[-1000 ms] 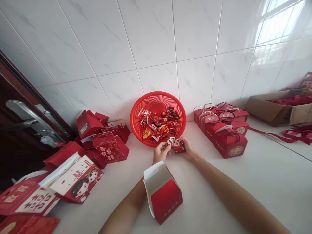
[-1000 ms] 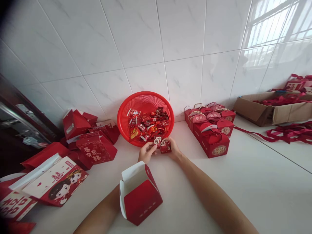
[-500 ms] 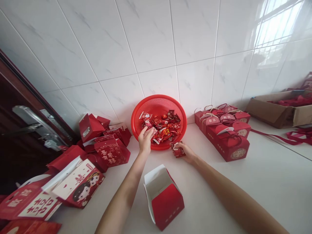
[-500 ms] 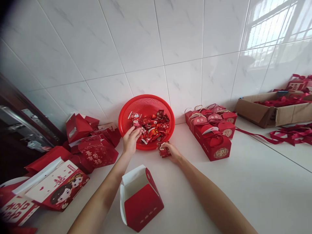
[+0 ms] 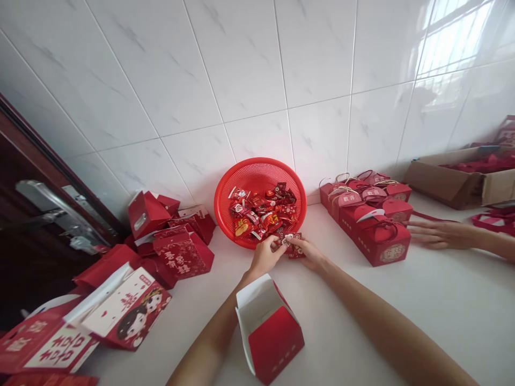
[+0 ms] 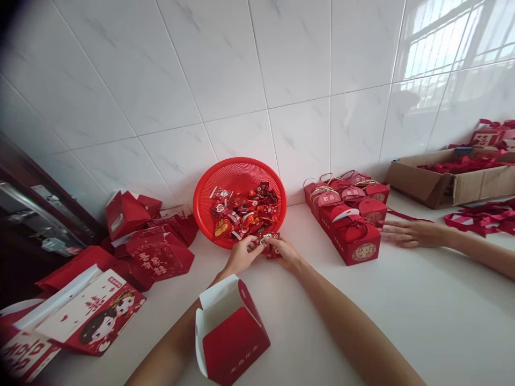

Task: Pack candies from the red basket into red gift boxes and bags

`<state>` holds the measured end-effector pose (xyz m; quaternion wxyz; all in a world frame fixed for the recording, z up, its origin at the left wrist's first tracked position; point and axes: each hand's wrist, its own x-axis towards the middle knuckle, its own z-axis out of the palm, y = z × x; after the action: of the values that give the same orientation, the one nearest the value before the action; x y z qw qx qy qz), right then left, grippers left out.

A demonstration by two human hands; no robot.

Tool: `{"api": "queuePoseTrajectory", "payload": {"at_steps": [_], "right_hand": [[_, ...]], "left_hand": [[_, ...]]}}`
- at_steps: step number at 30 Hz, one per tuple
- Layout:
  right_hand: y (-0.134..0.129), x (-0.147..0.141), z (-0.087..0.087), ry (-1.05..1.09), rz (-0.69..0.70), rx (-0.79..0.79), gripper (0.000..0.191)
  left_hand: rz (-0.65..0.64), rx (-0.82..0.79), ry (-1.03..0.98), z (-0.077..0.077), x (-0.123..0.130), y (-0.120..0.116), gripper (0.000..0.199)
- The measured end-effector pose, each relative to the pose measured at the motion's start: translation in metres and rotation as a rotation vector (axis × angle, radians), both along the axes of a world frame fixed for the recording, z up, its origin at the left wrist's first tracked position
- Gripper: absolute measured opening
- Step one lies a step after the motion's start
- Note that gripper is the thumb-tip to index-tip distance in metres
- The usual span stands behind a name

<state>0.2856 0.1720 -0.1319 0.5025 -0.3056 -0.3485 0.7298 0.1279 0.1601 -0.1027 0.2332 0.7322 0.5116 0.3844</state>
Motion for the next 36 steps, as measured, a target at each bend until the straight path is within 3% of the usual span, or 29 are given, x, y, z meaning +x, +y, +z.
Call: {"api": "queuePoseTrajectory", "payload": {"at_steps": [6,11,18,25,30,36], "right_hand": [[-0.001,-0.001,0.000,0.016,0.043,0.017,0.027],[0.001,-0.001,-0.002,0.015,0.073,0.029,0.027],[-0.001,-0.002,0.001,0.025,0.075,0.030,0.021],[-0.002,-0.003,0.005,0.055,0.063,0.037,0.020],[-0.003,-0.002,0.007,0.053,0.066,0.035,0.018],[-0.001,-0.002,0.005,0.051,0.059,0.029,0.022]], "left_hand": [[0.018,0.138,0.005,0.007,-0.009,0.008,0.017],[0.089,0.316,0.220,0.010,-0.013,0.021,0.019],[0.108,0.401,0.349,0.002,-0.010,0.037,0.049],[0.129,0.353,0.417,0.003,-0.002,0.045,0.040],[0.142,0.366,0.363,0.005,0.001,0.042,0.035],[0.073,0.366,0.123,0.005,0.000,0.031,0.023]]}}
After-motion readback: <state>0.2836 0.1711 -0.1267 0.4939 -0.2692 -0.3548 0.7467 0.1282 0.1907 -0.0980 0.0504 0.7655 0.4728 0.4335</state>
